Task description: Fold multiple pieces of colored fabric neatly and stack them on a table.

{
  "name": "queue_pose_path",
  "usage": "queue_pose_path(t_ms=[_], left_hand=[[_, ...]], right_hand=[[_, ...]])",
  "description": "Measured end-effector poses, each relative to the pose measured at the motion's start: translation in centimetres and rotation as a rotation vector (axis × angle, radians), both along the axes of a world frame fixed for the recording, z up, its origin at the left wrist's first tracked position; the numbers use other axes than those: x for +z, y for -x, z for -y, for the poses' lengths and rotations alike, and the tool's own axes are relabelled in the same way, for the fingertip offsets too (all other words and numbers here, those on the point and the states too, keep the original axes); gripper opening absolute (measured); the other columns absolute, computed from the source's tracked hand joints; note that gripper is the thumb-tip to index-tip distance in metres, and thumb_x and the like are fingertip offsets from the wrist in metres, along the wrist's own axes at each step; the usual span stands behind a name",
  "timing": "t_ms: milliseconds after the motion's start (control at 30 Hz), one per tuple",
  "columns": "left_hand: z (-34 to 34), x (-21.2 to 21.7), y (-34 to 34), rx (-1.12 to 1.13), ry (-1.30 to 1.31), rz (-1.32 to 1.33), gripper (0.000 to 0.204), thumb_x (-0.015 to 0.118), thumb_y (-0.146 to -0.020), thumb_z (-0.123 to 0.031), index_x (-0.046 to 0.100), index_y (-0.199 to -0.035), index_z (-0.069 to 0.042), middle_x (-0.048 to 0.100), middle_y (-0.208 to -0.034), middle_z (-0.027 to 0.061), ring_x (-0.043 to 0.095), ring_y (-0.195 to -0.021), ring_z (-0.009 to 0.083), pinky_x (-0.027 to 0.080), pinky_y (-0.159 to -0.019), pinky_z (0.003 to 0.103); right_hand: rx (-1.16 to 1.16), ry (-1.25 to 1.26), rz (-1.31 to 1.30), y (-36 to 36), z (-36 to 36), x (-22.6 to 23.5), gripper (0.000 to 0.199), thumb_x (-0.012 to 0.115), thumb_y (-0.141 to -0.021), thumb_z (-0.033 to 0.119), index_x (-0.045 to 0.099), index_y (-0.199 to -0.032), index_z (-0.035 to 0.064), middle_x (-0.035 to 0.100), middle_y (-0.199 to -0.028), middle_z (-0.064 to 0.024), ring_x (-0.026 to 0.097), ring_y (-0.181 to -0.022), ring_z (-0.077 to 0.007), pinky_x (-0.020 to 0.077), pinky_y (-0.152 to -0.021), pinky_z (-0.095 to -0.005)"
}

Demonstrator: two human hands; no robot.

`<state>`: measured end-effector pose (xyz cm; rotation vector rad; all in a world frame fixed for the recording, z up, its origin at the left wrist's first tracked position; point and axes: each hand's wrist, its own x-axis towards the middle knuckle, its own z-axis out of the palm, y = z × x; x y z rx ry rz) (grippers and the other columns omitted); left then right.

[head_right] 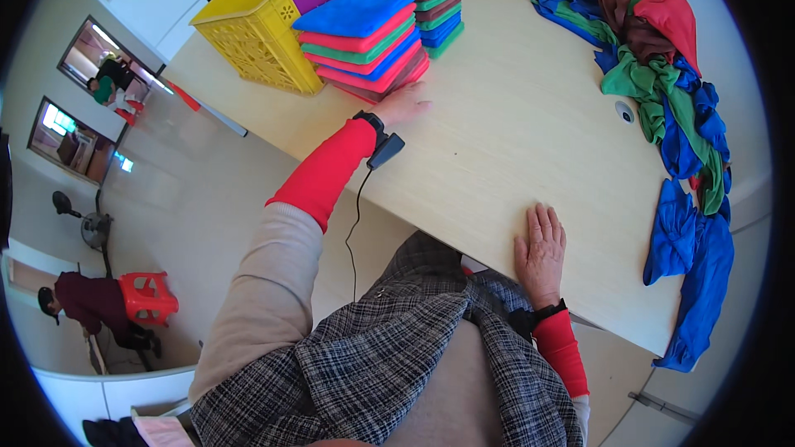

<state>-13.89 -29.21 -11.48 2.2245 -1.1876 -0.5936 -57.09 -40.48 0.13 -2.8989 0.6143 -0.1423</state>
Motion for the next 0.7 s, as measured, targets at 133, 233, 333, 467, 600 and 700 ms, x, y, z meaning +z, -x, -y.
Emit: queue_pose_path(t_ms=[133, 233, 333, 467, 600, 700], left_hand=[[-0.8, -0.4, -1.2, 0.078, -0.007, -0.008, 0.076, 0.057, -0.095, -0.038, 0.032, -0.151, 0.007, 0.034, -0.157, 0.0272, 0.034, -0.147, 0.0359, 0.030, -0.120, 0.040], [-1.3, -0.7, -1.0, 0.113, -0.040, -0.030, 0.082, 0.057, -0.094, -0.039, 0.025, -0.155, 0.007, 0.028, -0.161, 0.0265, 0.028, -0.151, 0.0341, 0.027, -0.122, 0.039], [-2.3, -1.4, 0.1, 0.205, 0.049, 0.158, 0.067, 0.060, -0.092, -0.037, 0.047, -0.144, 0.002, 0.048, -0.147, 0.0278, 0.045, -0.139, 0.0369, 0.038, -0.114, 0.042], [-3.7, 1.8, 0.8, 0.019, -0.020, 0.122, 0.036, 0.062, -0.090, -0.031, 0.068, -0.115, -0.006, 0.068, -0.115, 0.0232, 0.065, -0.108, 0.0389, 0.052, -0.090, 0.047], [-4.9, 10.7, 1.5, 0.258, 0.485, 0.329, 0.016, 0.063, -0.092, -0.022, 0.069, -0.092, -0.008, 0.068, -0.091, 0.0172, 0.066, -0.080, 0.0375, 0.052, -0.066, 0.045], [-7.5, 16.6, -2.6, 0.397, 0.677, 0.614, 0.017, 0.064, -0.096, -0.024, 0.070, -0.097, -0.008, 0.070, -0.095, 0.0149, 0.068, -0.083, 0.0341, 0.053, -0.068, 0.042]], right_hand=[[0.017, 0.001, 0.008, -0.3, -0.1, 0.0, 0.054, 0.059, -0.093, 0.017, 0.048, -0.144, 0.0015, 0.045, -0.152, -0.0172, 0.036, -0.144, -0.0379, 0.0289, -0.119, -0.0486], [0.013, -0.015, -0.021, 0.1, -0.3, -0.1, 0.054, 0.059, -0.094, 0.020, 0.049, -0.144, 0.0013, 0.045, -0.153, -0.0170, 0.035, -0.145, -0.0377, 0.0272, -0.120, -0.0488], [0.024, -0.032, -0.034, -0.1, -0.6, 0.0, 0.054, 0.059, -0.095, 0.021, 0.049, -0.144, 0.0013, 0.044, -0.153, -0.0169, 0.035, -0.145, -0.0376, 0.0263, -0.121, -0.0490], [0.044, -0.042, -0.040, -0.6, -0.6, 0.4, 0.055, 0.060, -0.094, 0.021, 0.049, -0.144, 0.0015, 0.044, -0.153, -0.0169, 0.035, -0.145, -0.0376, 0.0262, -0.121, -0.0491], [0.066, -0.033, -0.044, -1.3, -0.3, 0.7, 0.056, 0.060, -0.093, 0.020, 0.049, -0.144, 0.0017, 0.045, -0.153, -0.0171, 0.035, -0.145, -0.0379, 0.0268, -0.120, -0.0493], [0.096, -0.005, -0.034, -2.4, -0.1, 0.9, 0.056, 0.060, -0.092, 0.018, 0.048, -0.145, 0.0017, 0.045, -0.152, -0.0175, 0.036, -0.144, -0.0386, 0.0281, -0.120, -0.0494]])
